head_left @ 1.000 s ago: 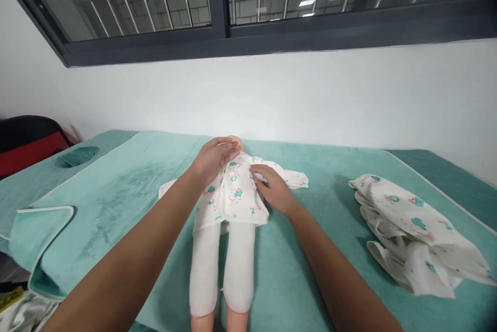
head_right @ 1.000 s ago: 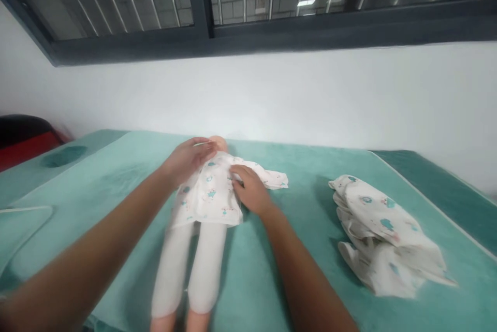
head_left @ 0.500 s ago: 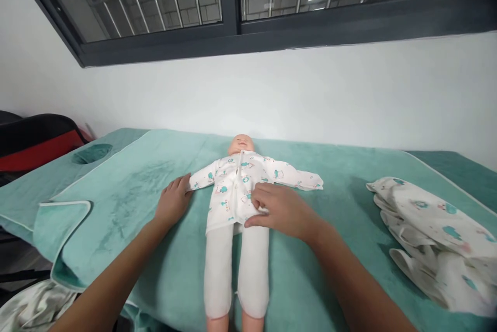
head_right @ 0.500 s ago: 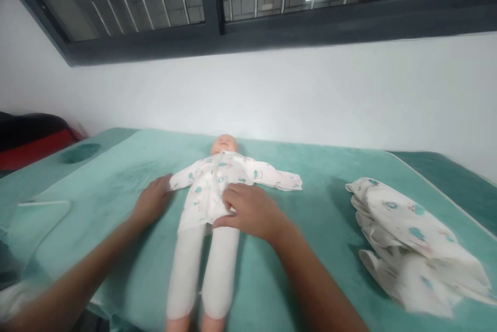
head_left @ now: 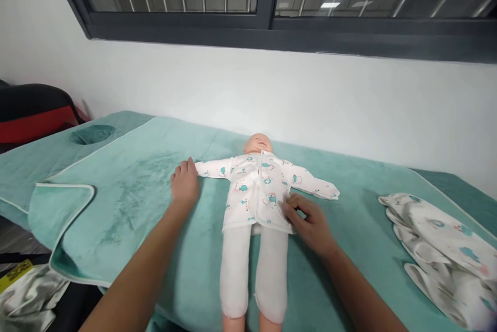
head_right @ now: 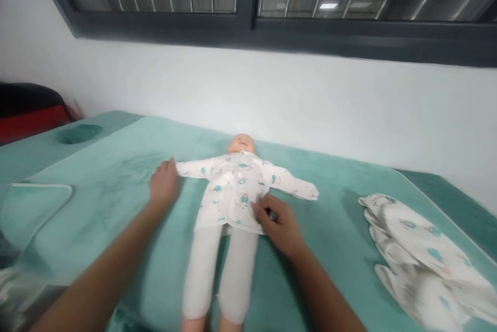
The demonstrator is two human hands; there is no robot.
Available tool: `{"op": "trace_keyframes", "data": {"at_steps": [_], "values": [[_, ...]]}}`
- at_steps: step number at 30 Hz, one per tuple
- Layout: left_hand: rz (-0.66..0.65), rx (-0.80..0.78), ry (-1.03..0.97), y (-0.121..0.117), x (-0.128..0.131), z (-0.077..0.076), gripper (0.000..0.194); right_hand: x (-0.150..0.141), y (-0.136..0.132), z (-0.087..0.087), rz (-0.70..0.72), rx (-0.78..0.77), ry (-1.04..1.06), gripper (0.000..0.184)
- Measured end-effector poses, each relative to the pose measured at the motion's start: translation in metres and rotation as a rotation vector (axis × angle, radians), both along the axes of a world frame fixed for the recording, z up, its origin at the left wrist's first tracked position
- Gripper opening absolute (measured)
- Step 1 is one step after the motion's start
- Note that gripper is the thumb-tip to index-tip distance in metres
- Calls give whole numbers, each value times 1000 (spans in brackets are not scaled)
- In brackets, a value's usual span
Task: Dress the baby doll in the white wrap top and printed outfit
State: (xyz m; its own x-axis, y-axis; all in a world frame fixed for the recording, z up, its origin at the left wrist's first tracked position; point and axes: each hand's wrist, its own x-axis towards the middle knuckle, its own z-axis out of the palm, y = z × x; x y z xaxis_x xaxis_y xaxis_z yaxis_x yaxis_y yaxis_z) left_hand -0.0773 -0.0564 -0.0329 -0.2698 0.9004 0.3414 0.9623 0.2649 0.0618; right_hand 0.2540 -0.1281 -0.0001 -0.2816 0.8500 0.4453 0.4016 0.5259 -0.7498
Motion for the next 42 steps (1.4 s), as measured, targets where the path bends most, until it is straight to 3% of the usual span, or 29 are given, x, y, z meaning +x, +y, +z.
{"op": "trace_keyframes", "data": {"at_steps": [10, 14, 17, 21, 25, 30, 33, 35, 39, 42], "values": [[7, -53, -62, 11, -29, -1, 38, 8, -9, -13, -187, -174, 15, 36], [42, -42, -92, 10, -32, -3, 36, 10, -32, -13, -151, -129, -46, 18], [83, -15, -132, 7, -30, -4, 35, 10, -52, -17, -120, -101, -89, 20], [54, 44, -212, -2, -30, -2, 37, 8, -66, -27, -232, -70, -179, 15], [-45, 202, -305, -21, -27, 3, 45, 8, -68, -30, -335, 1, -202, 16], [-433, 377, -614, -65, 3, 9, 31, 10, -75, -27, -508, -37, -167, 11], [-620, 285, -898, -98, 37, 15, 27, 9, -84, -30, -492, -29, -172, 15], [-708, 207, -919, -117, 59, 19, 28, 7, -91, -34, -491, -13, -172, 19], [-693, 222, -757, -134, 87, 25, 21, 8, -105, -41, -557, 22, -179, 23], [-681, 276, -677, -138, 91, 25, 12, 30, -110, -41, -651, 147, -301, 26]]}}
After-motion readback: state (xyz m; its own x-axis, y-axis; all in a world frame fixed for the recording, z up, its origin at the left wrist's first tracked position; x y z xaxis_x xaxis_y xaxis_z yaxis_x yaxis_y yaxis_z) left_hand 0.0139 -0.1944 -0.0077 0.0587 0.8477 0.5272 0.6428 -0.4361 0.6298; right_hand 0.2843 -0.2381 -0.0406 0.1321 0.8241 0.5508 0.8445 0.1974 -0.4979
